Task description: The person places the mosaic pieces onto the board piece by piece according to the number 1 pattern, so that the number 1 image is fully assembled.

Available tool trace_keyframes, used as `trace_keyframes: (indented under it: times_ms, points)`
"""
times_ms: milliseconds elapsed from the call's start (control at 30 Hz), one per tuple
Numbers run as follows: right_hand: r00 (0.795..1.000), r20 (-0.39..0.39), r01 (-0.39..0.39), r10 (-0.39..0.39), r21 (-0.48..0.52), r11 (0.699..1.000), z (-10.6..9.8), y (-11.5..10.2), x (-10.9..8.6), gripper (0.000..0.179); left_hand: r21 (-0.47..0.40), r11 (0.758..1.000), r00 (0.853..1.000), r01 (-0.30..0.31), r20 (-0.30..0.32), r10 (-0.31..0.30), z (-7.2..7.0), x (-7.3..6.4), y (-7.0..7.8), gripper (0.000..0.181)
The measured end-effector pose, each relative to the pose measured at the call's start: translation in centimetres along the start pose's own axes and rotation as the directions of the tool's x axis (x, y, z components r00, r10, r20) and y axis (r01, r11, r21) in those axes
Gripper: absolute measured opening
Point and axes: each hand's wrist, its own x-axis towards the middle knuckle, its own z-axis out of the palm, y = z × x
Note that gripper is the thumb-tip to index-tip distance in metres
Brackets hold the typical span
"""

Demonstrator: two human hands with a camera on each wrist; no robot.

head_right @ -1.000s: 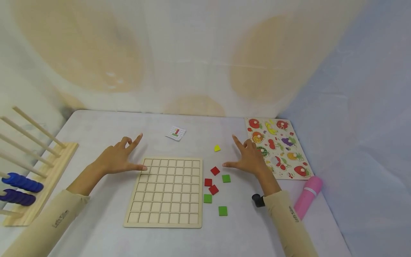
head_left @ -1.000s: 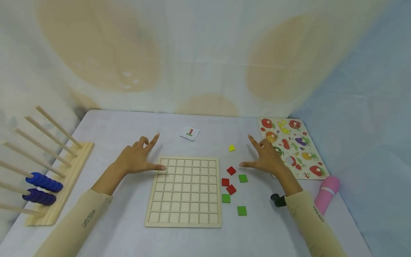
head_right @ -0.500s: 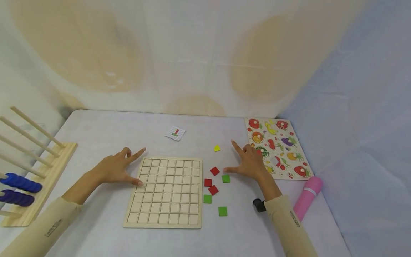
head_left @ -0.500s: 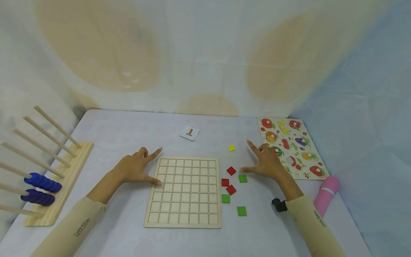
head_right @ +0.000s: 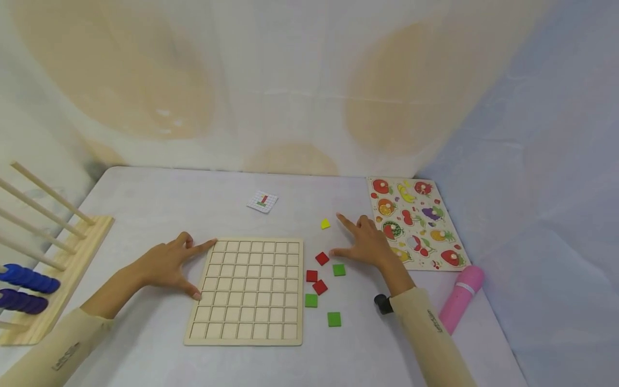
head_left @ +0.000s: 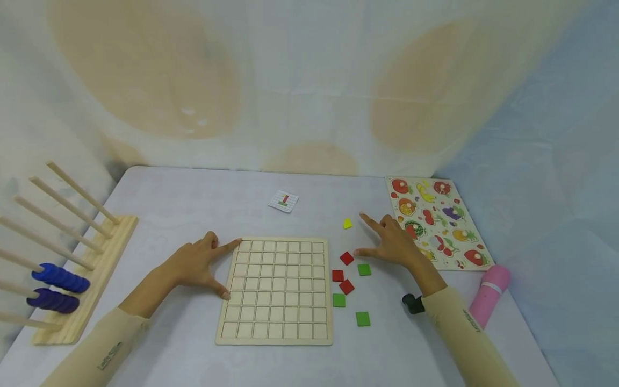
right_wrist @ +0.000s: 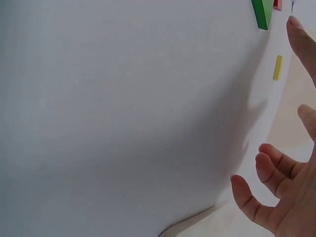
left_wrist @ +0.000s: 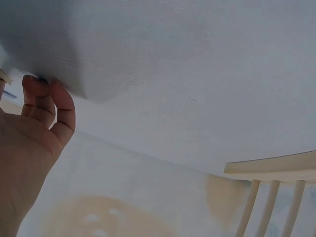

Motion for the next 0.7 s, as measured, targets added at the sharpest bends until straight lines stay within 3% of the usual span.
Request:
trace_keyframes:
  times_ms: [333, 700]
  points:
    - [0.999, 0.041, 0.026, -0.025, -0.022, 0.999, 0.9, -0.5, 2.7, 0.083, -0.038, 0.999, 0.999, -0.030, -0.021, 0.030, 0.3, -0.2, -0.3, 0.126]
    - [0.999, 0.011, 0.043, -0.043, -0.032, 0.999, 1.3, -0.6, 3.5, 0.057, -0.030, 0.999, 0.999, -0.024, -0.035, 0.022, 0.5, -0.4, -0.5, 0.126]
